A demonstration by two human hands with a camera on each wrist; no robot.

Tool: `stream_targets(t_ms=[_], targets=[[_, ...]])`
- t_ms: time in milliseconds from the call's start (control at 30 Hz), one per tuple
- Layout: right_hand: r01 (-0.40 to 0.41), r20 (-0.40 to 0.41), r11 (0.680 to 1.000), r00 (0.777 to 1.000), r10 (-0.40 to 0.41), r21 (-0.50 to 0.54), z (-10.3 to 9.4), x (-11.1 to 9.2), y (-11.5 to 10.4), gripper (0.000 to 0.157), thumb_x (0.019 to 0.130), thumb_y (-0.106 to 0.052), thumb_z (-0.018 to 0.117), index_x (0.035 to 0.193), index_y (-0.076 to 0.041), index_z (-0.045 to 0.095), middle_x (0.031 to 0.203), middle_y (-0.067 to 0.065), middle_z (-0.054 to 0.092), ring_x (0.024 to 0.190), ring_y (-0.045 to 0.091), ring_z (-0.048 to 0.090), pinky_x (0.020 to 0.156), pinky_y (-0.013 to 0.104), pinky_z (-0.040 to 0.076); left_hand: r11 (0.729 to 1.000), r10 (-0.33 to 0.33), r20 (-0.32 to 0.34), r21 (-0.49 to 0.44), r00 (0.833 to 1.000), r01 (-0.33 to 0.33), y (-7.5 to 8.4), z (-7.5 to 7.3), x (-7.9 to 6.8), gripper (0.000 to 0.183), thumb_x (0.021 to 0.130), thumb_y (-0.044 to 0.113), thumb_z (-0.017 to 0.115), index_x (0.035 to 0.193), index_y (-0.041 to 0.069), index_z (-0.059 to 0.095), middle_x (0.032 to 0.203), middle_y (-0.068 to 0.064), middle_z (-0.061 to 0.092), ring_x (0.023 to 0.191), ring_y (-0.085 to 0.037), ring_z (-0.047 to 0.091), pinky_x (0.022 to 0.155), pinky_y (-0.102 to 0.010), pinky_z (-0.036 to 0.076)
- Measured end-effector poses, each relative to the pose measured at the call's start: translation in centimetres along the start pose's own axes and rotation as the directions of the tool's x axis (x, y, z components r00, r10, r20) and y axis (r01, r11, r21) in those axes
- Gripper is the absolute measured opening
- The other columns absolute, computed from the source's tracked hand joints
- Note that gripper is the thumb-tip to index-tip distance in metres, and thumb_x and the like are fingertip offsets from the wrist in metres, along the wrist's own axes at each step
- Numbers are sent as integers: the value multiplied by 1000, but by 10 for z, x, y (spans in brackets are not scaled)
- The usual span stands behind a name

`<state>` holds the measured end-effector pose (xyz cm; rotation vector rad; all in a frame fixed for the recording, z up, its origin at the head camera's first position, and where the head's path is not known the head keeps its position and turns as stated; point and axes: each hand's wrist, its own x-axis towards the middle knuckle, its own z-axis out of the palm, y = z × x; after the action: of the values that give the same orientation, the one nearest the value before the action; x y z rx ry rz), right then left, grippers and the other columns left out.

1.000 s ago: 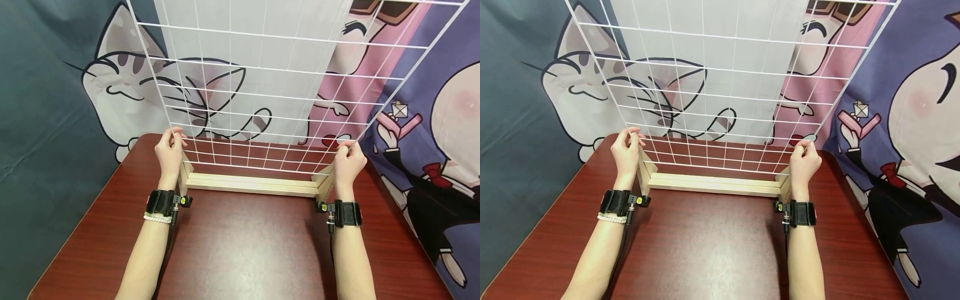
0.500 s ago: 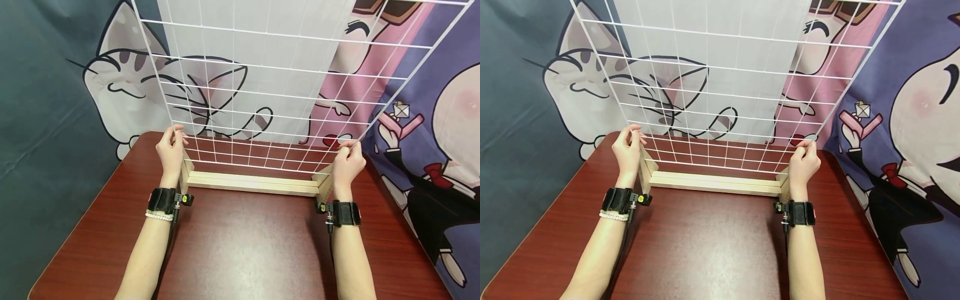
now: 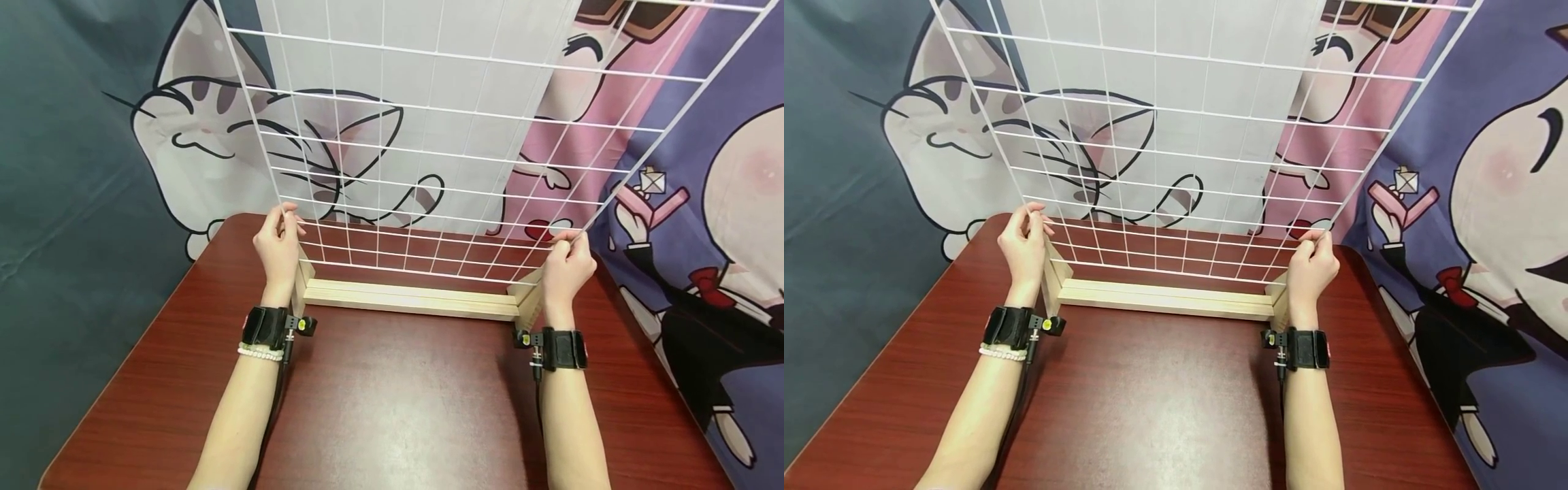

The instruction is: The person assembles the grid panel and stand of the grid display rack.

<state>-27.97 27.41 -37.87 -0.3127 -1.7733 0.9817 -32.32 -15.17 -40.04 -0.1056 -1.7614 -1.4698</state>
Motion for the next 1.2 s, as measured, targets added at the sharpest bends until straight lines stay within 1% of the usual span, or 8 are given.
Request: stream_targets(t_ms=[100,267,467,567,767,833,1067,1200], targets=[[0,3,1000,1000,0,13,0,0,0,23,81,1,40,71,-5,60,59,-33,43,48,-11,28,53,15,20,1000,-9,0,4,1000,9,5,-1,-1,22,99,12,50,101,6,71,72,7,65,58,3,57,46,-13,31],[2,7,1000,1000,-2,12,0,1,1,33,81,0,39,67,-28,51,57,-36,42,49,-11,28,52,15,20,999,-26,0,20,1000,26,15,0,0,21,98,6,49,101,-1,69,74,-8,66,60,-11,60,47,-13,30],[10,3,1000,1000,-10,4,0,2,0,22,81,1,38,79,5,60,57,-37,41,49,-13,28,53,15,21,1000,-17,-5,8,1000,17,2,2,3,21,98,11,51,102,5,70,73,17,61,59,-5,59,46,-13,30],[14,-1,1000,1000,-14,8,-1,2,-1,22,81,1,39,79,6,60,58,-37,41,49,-13,29,53,14,21,1000,-9,-2,6,1000,9,2,1,2,21,99,13,51,102,7,71,72,14,63,59,0,59,46,-13,31],[7,0,1000,1000,-7,12,-2,-2,-2,22,81,2,39,77,5,60,58,-33,42,49,-13,31,53,14,21,1000,7,-4,24,1000,-7,2,0,-2,22,98,12,50,100,5,70,76,-19,68,58,-3,59,45,-13,30],[6,2,1000,1000,-6,15,-2,-2,-2,22,81,2,40,77,5,61,58,-32,42,49,-13,31,53,14,21,1000,6,-5,26,1000,-6,2,0,-2,22,98,12,50,99,5,70,75,-17,68,57,0,59,45,-13,30],[29,13,999,999,-29,16,-3,2,-2,22,80,2,39,76,6,61,57,-36,40,47,-13,29,51,14,21,1000,-16,-10,3,1000,16,4,1,0,21,97,7,49,98,0,69,69,19,59,55,5,55,49,-10,34],[5,11,1000,1000,-5,6,-3,2,-1,23,81,2,40,75,5,62,55,-35,39,45,-12,28,50,15,21,999,-33,5,-8,999,33,16,1,-3,21,97,1,46,98,-8,65,71,-5,64,56,11,50,51,-9,34]])
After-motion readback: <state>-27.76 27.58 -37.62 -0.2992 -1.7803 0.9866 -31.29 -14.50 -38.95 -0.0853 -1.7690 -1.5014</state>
